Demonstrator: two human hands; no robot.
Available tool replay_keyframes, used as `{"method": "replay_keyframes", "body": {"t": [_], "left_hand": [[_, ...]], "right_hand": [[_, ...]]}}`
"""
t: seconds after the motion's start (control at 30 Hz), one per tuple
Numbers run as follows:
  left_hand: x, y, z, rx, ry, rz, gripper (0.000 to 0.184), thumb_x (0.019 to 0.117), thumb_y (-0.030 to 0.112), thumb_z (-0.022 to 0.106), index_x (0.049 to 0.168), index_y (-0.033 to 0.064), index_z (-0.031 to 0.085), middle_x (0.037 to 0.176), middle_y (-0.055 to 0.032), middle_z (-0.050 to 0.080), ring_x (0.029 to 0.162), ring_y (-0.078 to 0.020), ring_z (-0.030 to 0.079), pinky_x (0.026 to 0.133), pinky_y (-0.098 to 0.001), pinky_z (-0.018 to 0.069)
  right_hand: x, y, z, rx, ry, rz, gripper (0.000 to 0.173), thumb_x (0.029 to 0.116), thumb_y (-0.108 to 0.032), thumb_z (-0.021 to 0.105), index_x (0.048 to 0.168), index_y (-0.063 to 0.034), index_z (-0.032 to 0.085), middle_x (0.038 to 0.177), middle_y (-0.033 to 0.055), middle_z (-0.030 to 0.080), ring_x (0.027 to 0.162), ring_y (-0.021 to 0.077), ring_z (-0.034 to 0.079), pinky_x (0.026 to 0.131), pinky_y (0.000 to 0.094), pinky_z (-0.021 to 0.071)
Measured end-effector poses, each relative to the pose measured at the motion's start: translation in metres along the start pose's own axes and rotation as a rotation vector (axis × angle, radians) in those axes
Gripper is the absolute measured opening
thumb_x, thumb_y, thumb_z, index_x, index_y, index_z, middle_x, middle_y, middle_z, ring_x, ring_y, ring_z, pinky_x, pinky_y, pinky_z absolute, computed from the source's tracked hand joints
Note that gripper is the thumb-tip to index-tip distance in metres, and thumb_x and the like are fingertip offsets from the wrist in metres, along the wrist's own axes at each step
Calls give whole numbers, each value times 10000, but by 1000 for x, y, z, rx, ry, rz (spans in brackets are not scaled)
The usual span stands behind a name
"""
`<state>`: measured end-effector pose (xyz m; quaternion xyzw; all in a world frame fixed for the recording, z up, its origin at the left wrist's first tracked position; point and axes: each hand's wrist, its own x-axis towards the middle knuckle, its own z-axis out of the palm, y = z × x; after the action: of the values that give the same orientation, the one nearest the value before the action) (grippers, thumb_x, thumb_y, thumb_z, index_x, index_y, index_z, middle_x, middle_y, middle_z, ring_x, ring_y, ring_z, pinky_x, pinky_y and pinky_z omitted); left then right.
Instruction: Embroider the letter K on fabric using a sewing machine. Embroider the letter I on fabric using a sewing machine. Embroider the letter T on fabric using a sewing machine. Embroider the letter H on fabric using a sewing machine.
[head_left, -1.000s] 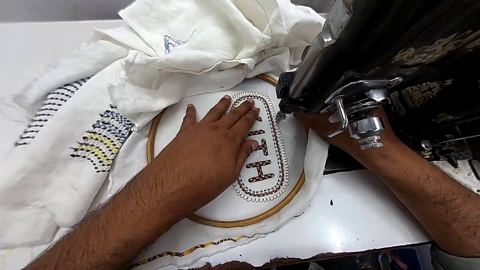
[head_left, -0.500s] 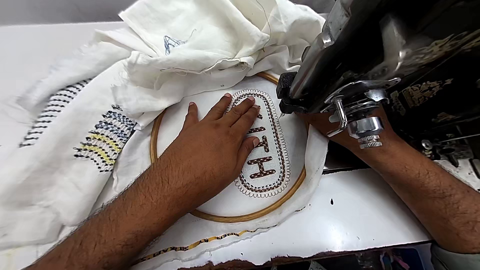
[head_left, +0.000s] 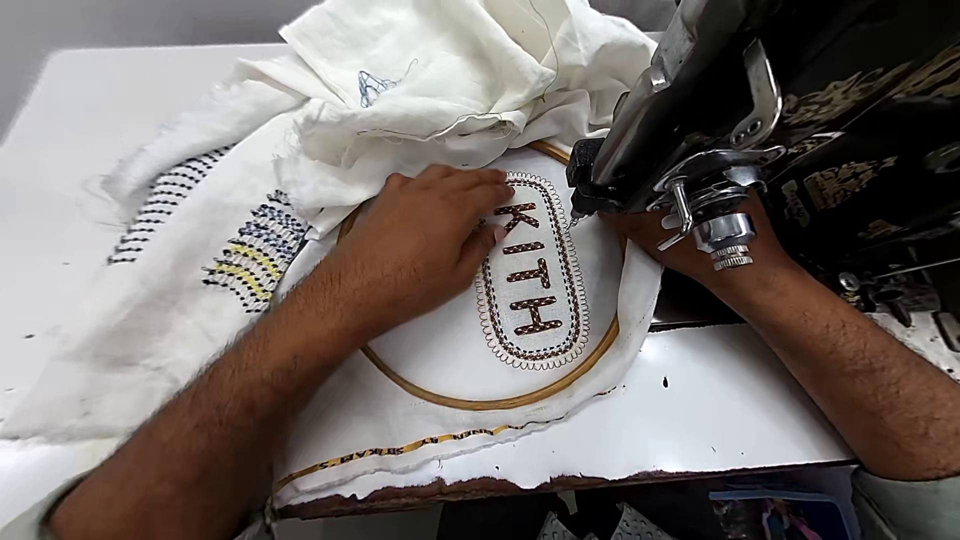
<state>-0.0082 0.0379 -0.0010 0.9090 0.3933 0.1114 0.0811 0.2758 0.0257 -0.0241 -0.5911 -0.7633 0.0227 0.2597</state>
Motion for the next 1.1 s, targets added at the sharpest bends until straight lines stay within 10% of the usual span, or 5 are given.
{"method": "replay_keyframes", "body": {"t": [0.33,0.6,0.83,1.1], "left_hand": [[7,-41,-17,51,20,-193,416,1057,288,491,1411,106,614,1467,-129,574,1381,-371,507,1064,-668,393],[-3,-10,-34,180,159,-268,344,1066,285,511,1175,13,690,1095,-231,659,992,-430,660,826,-627,510],[-8,43,1,43,-48,81,496,1062,418,448,1422,113,601,1498,-53,563,1374,-310,521,995,-568,480],[-17,45,6,106,-126,13,589,1072,509,333,1528,179,510,1616,5,445,1495,-302,397,1106,-610,391]], "right_hand": [[2,5,-1,-37,-47,8,347,869,-320,742,1001,-1,704,996,221,694,990,377,670,841,588,506],[-6,-21,-31,94,42,94,232,865,-170,685,938,47,647,871,192,658,835,277,655,750,494,502],[0,-29,-59,-96,-416,210,234,867,-289,822,863,-90,698,729,86,649,726,273,651,634,519,501],[-8,-26,-44,-51,-278,179,222,854,-288,780,778,-123,652,712,54,627,696,224,644,595,470,487]]}}
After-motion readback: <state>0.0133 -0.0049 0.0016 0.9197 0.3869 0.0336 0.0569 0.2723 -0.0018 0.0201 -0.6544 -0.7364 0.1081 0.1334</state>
